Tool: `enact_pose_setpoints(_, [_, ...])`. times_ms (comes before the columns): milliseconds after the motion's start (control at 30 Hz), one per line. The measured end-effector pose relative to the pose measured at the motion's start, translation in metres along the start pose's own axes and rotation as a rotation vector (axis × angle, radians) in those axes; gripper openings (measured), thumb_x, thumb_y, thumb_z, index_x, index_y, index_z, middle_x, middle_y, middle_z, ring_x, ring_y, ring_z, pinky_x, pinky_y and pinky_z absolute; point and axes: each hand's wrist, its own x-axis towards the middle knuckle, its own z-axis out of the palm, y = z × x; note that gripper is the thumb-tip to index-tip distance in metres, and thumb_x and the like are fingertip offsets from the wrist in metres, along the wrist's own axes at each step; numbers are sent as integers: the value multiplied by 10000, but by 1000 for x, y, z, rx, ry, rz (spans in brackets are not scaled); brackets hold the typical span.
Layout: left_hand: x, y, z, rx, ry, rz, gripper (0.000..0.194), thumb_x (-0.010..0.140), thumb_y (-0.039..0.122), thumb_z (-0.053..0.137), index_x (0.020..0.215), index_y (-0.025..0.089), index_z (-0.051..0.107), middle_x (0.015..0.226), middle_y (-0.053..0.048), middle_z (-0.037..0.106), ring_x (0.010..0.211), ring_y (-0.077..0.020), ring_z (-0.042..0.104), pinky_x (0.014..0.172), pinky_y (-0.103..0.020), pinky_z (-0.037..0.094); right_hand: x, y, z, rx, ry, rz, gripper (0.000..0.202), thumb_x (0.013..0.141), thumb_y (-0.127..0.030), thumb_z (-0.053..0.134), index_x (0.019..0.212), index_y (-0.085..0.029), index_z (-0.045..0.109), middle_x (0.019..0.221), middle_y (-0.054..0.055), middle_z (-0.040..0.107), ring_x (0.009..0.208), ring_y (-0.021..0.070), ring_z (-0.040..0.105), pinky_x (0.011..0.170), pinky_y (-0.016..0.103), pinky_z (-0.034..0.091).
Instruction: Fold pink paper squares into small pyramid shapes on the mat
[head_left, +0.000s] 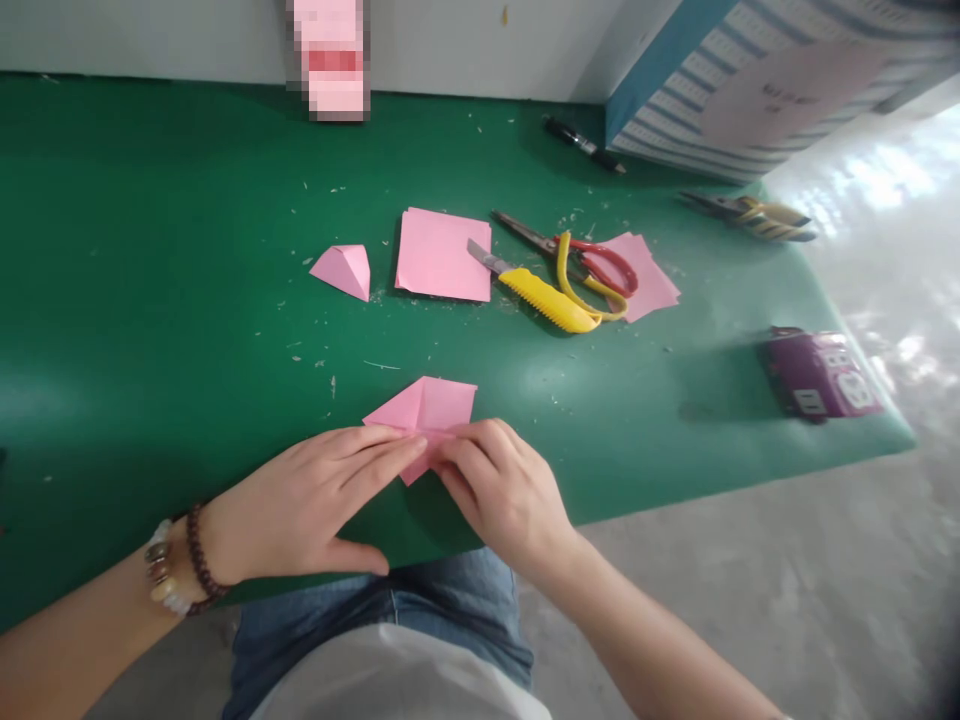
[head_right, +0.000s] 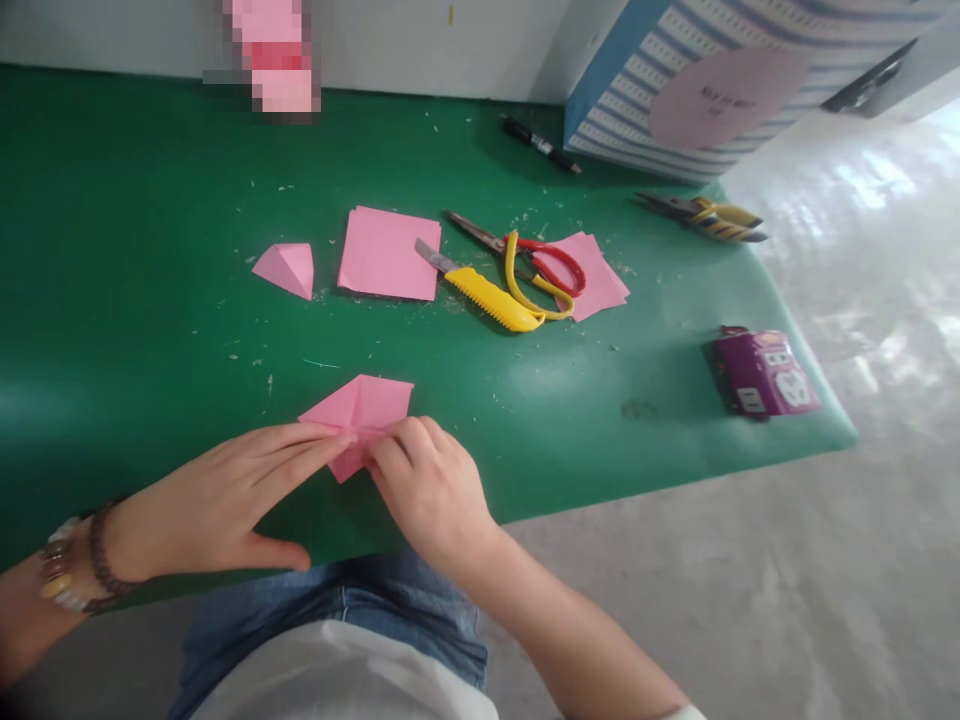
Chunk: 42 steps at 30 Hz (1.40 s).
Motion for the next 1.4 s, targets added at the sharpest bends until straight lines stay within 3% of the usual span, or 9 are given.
enact_pose_setpoints(200, [2, 0, -1, -12, -17, 0, 876, 859, 628, 551, 1502, 142, 207, 1452, -138, 472, 1319, -276, 450, 1082, -398, 402, -2, -15, 5, 55, -24, -49, 245, 986, -188, 431, 859, -176, 640, 777, 33, 622, 697, 154, 545, 637, 296, 459])
enact_pose_setpoints(367, [1, -1, 2, -5, -17, 3, 865, 854, 626, 560, 1505, 160, 232, 1477, -128, 454, 1341, -284, 436, 1105, -422, 388, -3, -19, 6, 171, -31, -62, 184, 957, -250, 526, 828, -189, 642, 798, 31, 646, 724, 154, 590, 646, 293, 481])
enact_pose_setpoints(467, [2, -2, 3, 2, -9, 37, 849, 848, 615, 578, 1490, 145, 285, 1465, -129, 471, 1334, -281, 446, 1105, -422, 400, 1, -5, -5, 299, 64, -20, 53, 906, -239, 609, 888, -210, 649, 841, 30, 670, 781, 157, 625, 702, 292, 517])
enact_pose_setpoints(567, [3, -5, 1, 37, -9, 104, 789, 869, 600, 561, 1466, 130, 347, 1460, -129, 481, 1342, -275, 442, 1110, -418, 400, 9, 23, -18, 149, 169, 11, 205, 901, -118, 540, 1040, -225, 645, 1008, 74, 691, 907, 206, 625, 799, 377, 523])
enact_pose_setpoints(733, [4, -11, -4, 103, 59, 175, 558, 910, 506, 562, 1290, 96, 561, 1381, -141, 563, 1339, -273, 460, 1133, -416, 387, 18, 57, -26, -17, 27, -156, 335, 912, -58, 460, 1131, -233, 644, 1246, 114, 624, 1078, 247, 589, 886, 444, 504])
enact_pose_setpoints(1000, [6, -14, -11, 162, 61, 179, 464, 908, 507, 562, 1232, 178, 608, 1323, -85, 611, 1314, -288, 479, 1143, -487, 356, 17, 49, -27, 37, -16, -370, 219, 933, -117, 519, 948, -243, 697, 1178, 78, 656, 1070, 211, 588, 855, 380, 519])
enact_pose_setpoints(1100, [6, -11, -9, 206, 85, 141, 490, 911, 517, 552, 1234, 153, 608, 1321, -95, 610, 1292, -302, 491, 1121, -484, 382, 14, 45, -28, 53, -11, -403, 139, 929, -167, 573, 925, -207, 706, 1134, 85, 682, 1070, 219, 588, 868, 375, 523])
enact_pose_setpoints(1233, [7, -3, -1, 229, 166, 133, 463, 948, 451, 508, 1176, 63, 620, 1221, -150, 656, 1165, -278, 578, 1020, -412, 489, 12, 43, -24, 89, -11, -407, 96, 911, -172, 613, 944, -169, 703, 1022, 76, 713, 1017, 213, 601, 850, 351, 530])
enact_pose_setpoints(1400, [6, 2, 2, 239, 168, 144, 407, 959, 379, 496, 1193, 64, 603, 1193, -146, 669, 1123, -277, 604, 936, -403, 545, 16, 39, -17, 176, 5, -311, 103, 914, -192, 616, 999, -168, 668, 869, 52, 704, 877, 191, 604, 784, 338, 532])
